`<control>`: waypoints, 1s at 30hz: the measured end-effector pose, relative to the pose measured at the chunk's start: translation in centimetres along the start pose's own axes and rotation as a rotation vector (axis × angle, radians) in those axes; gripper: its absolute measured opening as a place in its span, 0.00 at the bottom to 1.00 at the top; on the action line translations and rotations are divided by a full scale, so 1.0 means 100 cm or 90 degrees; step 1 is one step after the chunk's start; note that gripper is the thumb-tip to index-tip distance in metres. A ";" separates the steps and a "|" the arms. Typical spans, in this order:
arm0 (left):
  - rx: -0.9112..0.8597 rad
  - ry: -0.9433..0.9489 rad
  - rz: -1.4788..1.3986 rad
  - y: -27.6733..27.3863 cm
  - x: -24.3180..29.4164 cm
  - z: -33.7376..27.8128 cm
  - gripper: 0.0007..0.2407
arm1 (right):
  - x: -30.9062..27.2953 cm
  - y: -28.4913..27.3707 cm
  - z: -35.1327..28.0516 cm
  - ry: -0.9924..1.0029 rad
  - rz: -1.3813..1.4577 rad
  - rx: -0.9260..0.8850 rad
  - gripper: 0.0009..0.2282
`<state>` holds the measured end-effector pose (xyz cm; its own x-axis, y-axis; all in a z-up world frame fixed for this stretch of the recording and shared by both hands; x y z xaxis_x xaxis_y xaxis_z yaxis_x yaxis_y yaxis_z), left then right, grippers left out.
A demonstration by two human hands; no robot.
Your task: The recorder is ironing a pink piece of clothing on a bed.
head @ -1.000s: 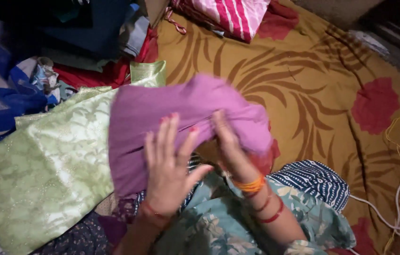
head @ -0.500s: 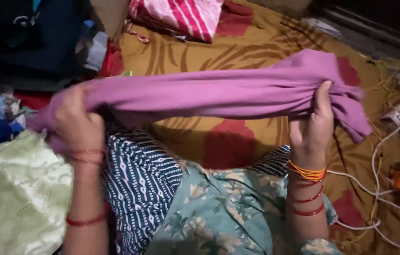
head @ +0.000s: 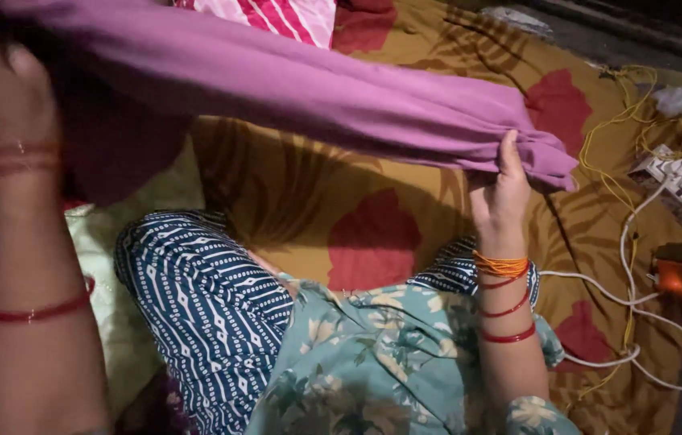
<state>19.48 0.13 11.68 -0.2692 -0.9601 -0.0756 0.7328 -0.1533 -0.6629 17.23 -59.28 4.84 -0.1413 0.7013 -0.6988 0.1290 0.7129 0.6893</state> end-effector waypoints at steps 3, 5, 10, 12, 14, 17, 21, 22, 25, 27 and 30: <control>-0.253 0.068 0.109 -0.042 0.075 0.003 0.06 | 0.008 -0.053 0.017 -0.032 -0.001 0.067 0.14; -0.491 0.007 0.033 -0.007 0.088 -0.042 0.10 | 0.020 -0.091 0.026 -0.031 -0.025 0.108 0.14; -0.701 -0.105 -0.157 0.047 0.123 -0.123 0.14 | 0.056 -0.174 0.028 0.051 -0.102 0.262 0.18; -0.641 -0.157 -0.228 0.058 0.136 -0.127 0.12 | 0.074 -0.237 0.032 0.029 -0.172 0.399 0.23; -0.627 -0.146 -0.215 0.080 0.140 -0.127 0.10 | 0.073 -0.238 0.024 -0.012 -0.243 0.427 0.24; -0.583 -0.116 -0.205 0.109 0.142 -0.116 0.10 | 0.075 -0.224 0.020 -0.094 -0.398 0.426 0.25; -0.545 -0.049 -0.233 0.153 0.154 -0.096 0.12 | 0.075 -0.190 0.031 -0.198 -0.677 0.303 0.21; -0.548 -0.047 -0.236 0.158 0.164 -0.088 0.12 | 0.079 -0.186 0.038 -0.196 -0.678 0.307 0.21; -0.535 -0.081 -0.284 0.180 0.185 -0.072 0.12 | 0.097 -0.159 0.067 -0.196 -0.762 0.219 0.18; -0.490 -0.061 -0.300 0.207 0.199 -0.072 0.12 | 0.110 -0.133 0.087 -0.076 -0.731 0.139 0.17; -0.496 -0.039 -0.328 0.228 0.220 -0.059 0.14 | 0.127 -0.109 0.115 -0.004 -0.801 0.063 0.18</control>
<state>26.61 -23.12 -9.47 -0.3944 -0.8313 0.3915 -0.0986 -0.3853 -0.9175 25.33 -58.07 -13.81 -0.2153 -0.4621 -0.8603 -0.0183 0.8827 -0.4695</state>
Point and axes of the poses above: each hand's wrist, its own z-axis towards the middle knuckle, its own y-axis out of the palm, x = y × z, the point moved 2 cm from there along z, towards the middle knuckle, and after that the axes turned 10 degrees about y, right-handed, at the moved point
